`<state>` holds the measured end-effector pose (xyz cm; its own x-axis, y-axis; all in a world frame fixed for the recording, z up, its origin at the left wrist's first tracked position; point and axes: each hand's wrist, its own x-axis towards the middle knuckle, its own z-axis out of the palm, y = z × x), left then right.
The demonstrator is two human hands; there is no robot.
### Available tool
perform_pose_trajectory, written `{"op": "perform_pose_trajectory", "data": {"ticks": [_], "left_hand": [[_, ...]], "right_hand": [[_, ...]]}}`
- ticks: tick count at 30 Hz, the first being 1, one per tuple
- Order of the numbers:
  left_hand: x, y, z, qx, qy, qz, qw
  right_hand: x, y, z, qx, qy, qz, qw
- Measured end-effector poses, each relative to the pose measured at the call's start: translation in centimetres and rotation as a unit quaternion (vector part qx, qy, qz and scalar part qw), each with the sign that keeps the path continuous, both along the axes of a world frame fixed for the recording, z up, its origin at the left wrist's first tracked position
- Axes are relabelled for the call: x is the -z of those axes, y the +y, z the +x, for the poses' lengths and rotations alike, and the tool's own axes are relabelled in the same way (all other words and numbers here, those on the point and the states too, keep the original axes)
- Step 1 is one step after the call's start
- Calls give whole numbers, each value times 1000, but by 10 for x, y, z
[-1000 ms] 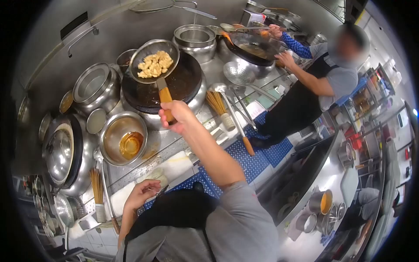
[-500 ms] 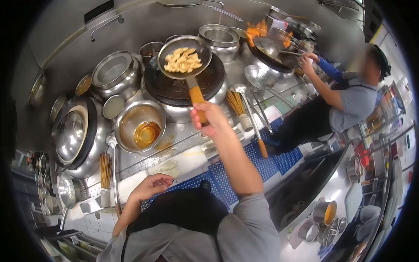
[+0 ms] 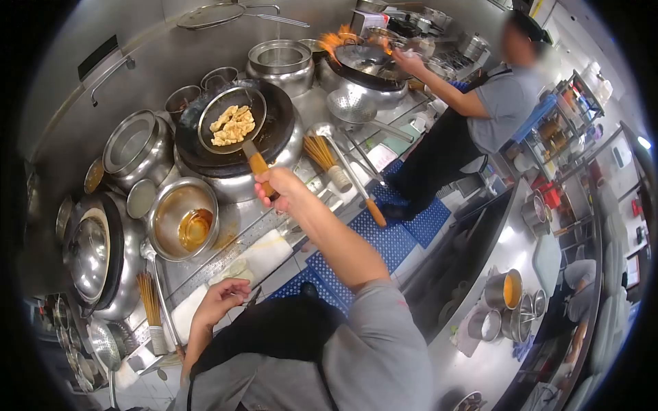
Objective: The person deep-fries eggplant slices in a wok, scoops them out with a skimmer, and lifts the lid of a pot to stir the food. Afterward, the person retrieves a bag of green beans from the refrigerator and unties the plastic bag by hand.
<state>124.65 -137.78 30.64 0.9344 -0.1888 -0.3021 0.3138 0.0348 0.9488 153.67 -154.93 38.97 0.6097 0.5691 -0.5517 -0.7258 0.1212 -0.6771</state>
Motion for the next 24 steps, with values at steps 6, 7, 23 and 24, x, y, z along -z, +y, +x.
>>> {"op": "perform_pose_trajectory", "data": {"ticks": [6, 7, 23, 24], "left_hand": [[-8, -4, 14, -13, 6, -8, 1000], [-6, -4, 14, -16, 8, -5, 1000], [5, -24, 23, -25, 32, 28, 999], [6, -25, 24, -25, 34, 33, 999]], "right_hand": [[-29, -68, 25, -15, -50, 23, 998], [-30, -82, 33, -13, -62, 23, 998], [34, -214, 174, 173, -284, -325, 885], [64, -223, 193, 161, -331, -389, 844]]}}
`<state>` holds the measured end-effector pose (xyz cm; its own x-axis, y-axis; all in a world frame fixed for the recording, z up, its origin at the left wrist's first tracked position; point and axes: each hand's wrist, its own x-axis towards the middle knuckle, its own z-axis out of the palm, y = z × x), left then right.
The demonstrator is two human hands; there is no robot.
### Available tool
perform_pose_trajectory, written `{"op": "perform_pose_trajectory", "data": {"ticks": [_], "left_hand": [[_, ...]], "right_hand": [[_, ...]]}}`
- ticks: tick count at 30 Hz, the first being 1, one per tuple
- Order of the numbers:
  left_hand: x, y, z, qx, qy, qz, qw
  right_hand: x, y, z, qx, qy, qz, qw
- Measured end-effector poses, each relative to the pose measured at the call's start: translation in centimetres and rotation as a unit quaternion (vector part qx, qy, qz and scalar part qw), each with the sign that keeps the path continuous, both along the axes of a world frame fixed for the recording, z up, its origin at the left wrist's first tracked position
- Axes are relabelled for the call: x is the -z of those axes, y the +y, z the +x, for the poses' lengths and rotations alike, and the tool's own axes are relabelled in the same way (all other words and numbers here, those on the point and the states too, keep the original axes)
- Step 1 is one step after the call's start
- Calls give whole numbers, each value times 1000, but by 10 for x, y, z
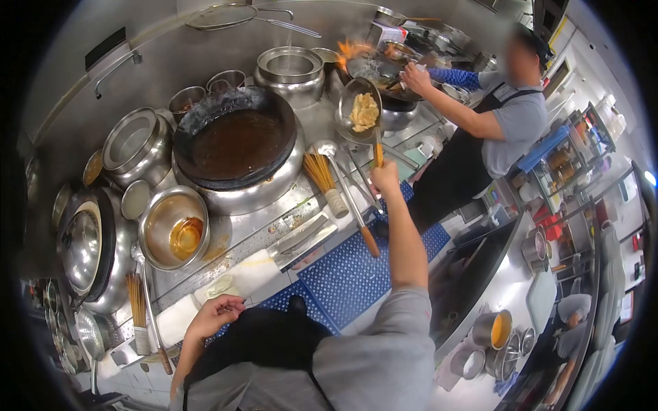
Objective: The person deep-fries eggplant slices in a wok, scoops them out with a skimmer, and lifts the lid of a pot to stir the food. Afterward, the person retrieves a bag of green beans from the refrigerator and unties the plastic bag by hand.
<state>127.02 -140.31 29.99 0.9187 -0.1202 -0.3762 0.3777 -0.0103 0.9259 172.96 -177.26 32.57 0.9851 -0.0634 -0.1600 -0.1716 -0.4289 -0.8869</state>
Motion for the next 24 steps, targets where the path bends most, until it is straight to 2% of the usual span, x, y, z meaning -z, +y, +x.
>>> {"op": "perform_pose_trajectory", "data": {"ticks": [3, 4, 7, 12, 14, 16, 17, 18, 21, 24], "left_hand": [[2, -7, 2, -5, 5, 7, 1000], [1, -9, 3, -9, 5, 4, 1000], [0, -15, 5, -11, 10, 14, 1000], [6, -24, 8, 15, 0, 39, 999], [8, -24, 5, 14, -14, 41, 999], [15, -22, 2, 18, -14, 45, 999], [19, -23, 2, 27, -15, 43, 999], [25, -23, 2, 29, -22, 36, 999], [11, -16, 4, 66, -44, 61, 995], [12, -3, -5, 90, -81, 71, 990]], "right_hand": [[31, -4, 9, 35, -127, -188, 973], [20, 1, -3, 15, -132, -231, 964], [26, 4, -9, 23, -173, -337, 925], [23, -1, -10, -4, -183, -444, 877], [-4, 14, -31, -11, -176, -379, 908], [18, 6, -30, -14, -316, -271, 909], [35, -4, -20, -67, -361, -209, 906], [-6, 18, -59, -69, -108, 65, 990], [-38, 46, -117, -102, 19, 246, 964], [-55, 82, -179, -157, 95, 340, 922]]}}
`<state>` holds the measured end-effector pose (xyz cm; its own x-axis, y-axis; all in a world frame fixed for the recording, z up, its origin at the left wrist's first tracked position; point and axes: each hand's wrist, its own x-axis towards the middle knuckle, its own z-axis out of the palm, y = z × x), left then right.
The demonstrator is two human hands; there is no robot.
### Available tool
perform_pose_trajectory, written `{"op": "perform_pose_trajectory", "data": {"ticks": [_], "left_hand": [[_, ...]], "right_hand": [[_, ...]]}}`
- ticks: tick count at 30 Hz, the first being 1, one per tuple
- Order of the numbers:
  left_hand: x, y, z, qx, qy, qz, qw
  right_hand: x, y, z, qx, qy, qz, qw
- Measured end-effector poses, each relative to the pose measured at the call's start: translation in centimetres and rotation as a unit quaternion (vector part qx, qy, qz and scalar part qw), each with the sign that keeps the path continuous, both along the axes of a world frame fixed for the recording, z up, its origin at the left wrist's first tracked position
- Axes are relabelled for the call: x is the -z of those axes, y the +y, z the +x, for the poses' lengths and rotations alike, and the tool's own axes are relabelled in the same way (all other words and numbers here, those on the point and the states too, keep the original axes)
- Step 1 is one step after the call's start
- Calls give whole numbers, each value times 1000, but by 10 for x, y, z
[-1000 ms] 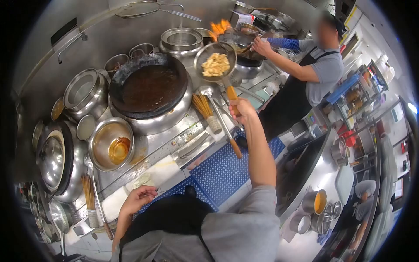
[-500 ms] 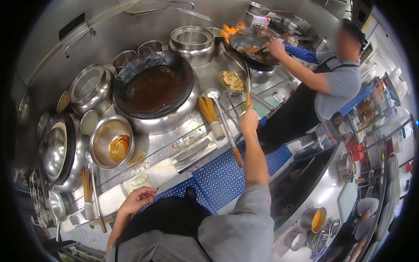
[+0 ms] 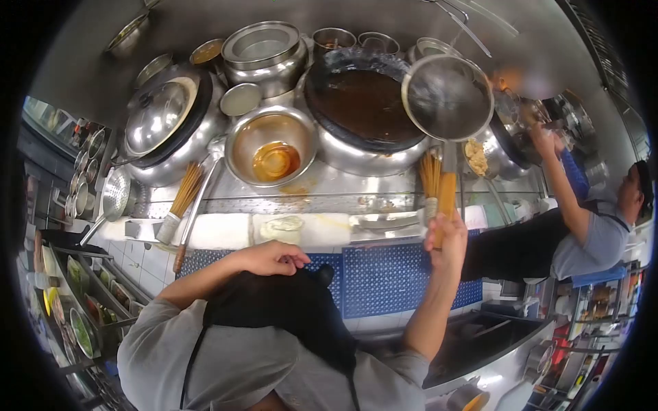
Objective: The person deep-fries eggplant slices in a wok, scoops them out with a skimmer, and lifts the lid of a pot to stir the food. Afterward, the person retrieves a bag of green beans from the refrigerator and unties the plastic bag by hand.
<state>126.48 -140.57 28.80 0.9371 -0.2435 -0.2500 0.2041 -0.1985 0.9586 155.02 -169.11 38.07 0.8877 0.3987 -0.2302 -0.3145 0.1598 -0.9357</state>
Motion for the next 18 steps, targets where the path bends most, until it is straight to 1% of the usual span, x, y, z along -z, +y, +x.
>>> {"op": "perform_pose_trajectory", "data": {"ticks": [2, 5, 7, 9, 11, 12, 13, 14, 15, 16, 17, 18], "left_hand": [[0, 14, -13, 12, -14, -1, 1000], [-19, 44, -42, 3, 75, -66, 995], [-20, 67, -68, -21, 70, -69, 995], [-17, 88, -88, -33, 57, -78, 995], [-13, 108, -104, -40, 40, -92, 994], [-15, 115, -110, -47, 56, -100, 992], [-12, 123, -117, -54, 35, -88, 994], [-9, 130, -120, -45, 14, -78, 996], [-2, 129, -118, -13, -5, -75, 997], [-4, 128, -119, -20, 17, -84, 996], [-10, 127, -123, -22, 39, -89, 995], [-14, 127, -121, -10, 52, -88, 995]], "right_hand": [[-1, 31, -46, -36, 33, 25, 998], [5, 77, -114, -87, 93, 59, 990], [15, 107, -157, -125, 137, 74, 980], [28, 132, -197, -139, 187, 78, 969], [38, 156, -229, -148, 228, 90, 958], [46, 165, -241, -148, 232, 84, 958], [50, 176, -252, -152, 240, 81, 955], [53, 185, -261, -140, 246, 81, 956], [63, 197, -269, -116, 266, 63, 955], [78, 203, -276, -115, 261, 75, 955], [78, 205, -290, -95, 233, 103, 962], [93, 210, -292, -98, 231, 142, 957]]}}
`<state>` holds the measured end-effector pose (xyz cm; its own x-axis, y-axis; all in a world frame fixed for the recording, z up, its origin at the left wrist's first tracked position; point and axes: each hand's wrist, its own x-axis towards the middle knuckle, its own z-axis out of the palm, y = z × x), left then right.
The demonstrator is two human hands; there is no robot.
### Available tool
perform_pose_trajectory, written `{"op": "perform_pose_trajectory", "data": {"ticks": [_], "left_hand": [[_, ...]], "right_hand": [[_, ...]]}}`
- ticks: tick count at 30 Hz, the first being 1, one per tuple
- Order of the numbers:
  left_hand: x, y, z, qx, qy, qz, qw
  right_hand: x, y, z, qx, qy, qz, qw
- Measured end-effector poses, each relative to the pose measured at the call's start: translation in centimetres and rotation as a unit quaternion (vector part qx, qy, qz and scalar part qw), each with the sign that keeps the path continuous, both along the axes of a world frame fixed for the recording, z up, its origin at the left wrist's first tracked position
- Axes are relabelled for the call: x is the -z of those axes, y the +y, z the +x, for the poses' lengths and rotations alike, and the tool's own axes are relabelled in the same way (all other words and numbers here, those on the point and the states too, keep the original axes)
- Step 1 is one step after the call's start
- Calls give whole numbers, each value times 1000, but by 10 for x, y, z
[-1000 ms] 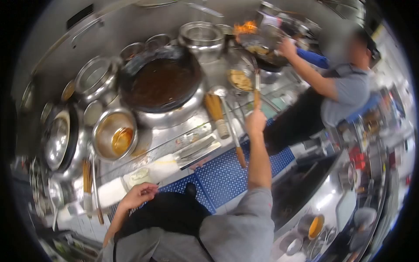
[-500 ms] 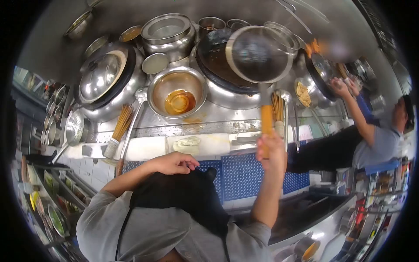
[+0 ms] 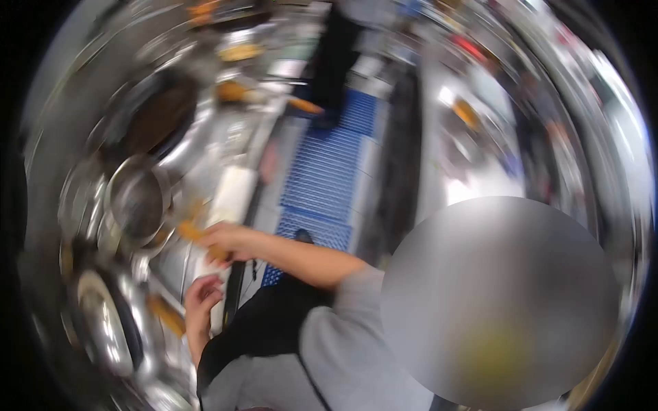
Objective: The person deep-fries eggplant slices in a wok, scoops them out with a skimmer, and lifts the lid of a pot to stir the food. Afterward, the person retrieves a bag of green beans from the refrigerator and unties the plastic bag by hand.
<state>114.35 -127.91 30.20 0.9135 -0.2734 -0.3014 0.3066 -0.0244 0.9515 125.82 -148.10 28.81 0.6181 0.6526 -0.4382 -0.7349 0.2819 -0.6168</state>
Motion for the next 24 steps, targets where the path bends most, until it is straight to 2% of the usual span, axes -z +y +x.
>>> {"op": "perform_pose_trajectory", "data": {"ticks": [1, 2, 3, 5, 6, 7, 8, 9, 11, 12, 13, 15, 17, 20, 24], "left_hand": [[-4, 1, 0, -3, 13, 6, 1000], [-6, 1, -1, 35, 11, -5, 999], [-9, 5, -1, 51, 7, -15, 999], [-23, 2, -2, 108, -5, -29, 994], [-28, 5, 1, 137, -6, -33, 990], [-34, 3, 3, 169, -5, -37, 985], [-43, -1, 6, 202, -22, -41, 978], [-49, -4, 10, 232, -27, -57, 971], [-57, -13, 17, 286, -37, -97, 953], [-63, -22, 19, 303, -34, -122, 944], [-70, -31, 21, 328, -32, -122, 936], [-81, -55, 24, 370, -31, -122, 921], [-89, -76, 23, 402, -30, -117, 908], [-91, -97, 28, 435, -3, -107, 894], [-69, -124, 36, 427, 34, -124, 895]], "right_hand": [[-14, -8, -11, 3, -51, -27, 998], [-4, -11, -20, 39, -66, 1, 997], [-26, -30, -35, 79, -122, -81, 986], [40, -68, -43, 259, -73, 51, 962], [42, -91, -49, 387, -57, -20, 920], [38, -129, -66, 510, -36, -89, 855], [24, -166, -86, 616, -1, -95, 782], [32, -205, -103, 684, 10, -156, 712], [23, -280, -140, 776, -9, -130, 618], [19, -320, -149, 824, 1, -50, 565], [18, -361, -155, 862, 11, 34, 506], [22, -442, -167, 916, -13, -19, 401], [19, -510, -186, 957, 51, -45, 281], [3, -556, -229, 948, 192, -100, 235], [16, -585, -264, 967, 208, -48, 138]]}}
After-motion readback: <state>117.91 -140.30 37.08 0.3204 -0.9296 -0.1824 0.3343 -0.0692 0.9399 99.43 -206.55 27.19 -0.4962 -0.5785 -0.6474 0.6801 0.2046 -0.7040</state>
